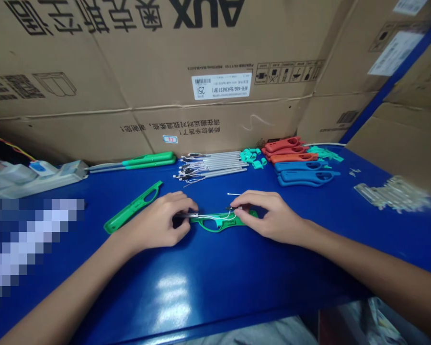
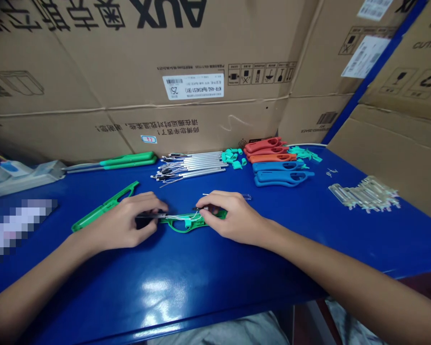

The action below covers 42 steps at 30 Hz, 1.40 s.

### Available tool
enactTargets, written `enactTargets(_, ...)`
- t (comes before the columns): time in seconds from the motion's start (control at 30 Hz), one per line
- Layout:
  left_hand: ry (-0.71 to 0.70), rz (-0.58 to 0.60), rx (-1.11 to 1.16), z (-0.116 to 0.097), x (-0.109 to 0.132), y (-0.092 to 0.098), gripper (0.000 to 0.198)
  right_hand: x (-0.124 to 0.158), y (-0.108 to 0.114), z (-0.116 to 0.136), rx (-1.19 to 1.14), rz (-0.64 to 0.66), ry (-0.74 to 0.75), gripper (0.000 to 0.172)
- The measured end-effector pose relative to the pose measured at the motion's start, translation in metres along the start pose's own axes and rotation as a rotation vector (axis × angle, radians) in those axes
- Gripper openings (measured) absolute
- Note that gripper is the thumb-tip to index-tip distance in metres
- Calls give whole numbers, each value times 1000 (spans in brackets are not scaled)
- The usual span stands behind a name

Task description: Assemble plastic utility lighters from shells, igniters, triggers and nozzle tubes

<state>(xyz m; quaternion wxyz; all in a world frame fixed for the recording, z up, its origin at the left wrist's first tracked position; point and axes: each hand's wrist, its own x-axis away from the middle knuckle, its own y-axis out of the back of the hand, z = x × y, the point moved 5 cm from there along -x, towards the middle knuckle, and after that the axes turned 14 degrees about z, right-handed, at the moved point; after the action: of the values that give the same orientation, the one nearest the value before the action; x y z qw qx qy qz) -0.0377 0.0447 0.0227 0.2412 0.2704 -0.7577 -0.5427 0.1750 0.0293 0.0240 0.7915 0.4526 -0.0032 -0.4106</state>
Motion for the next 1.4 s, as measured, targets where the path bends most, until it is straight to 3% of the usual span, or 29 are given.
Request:
enactTargets(0.4, -37, 51, 33, -9, 0, -2, 17, 2, -8, 3, -29, 9, 53, 8)
enactTargets(0.73, -130, -38, 113, -27, -10, -13, 20, 2, -9, 11, -141, 117, 105, 7)
enactTargets(1.23, -51, -102, 188, -16, -14, -17, 16, 5, -13, 18, -162, 221, 106, 3)
enactTargets(1.4, -17, -183, 252, -10, -11, -16, 16, 5, -11, 17, -107, 218, 116, 3)
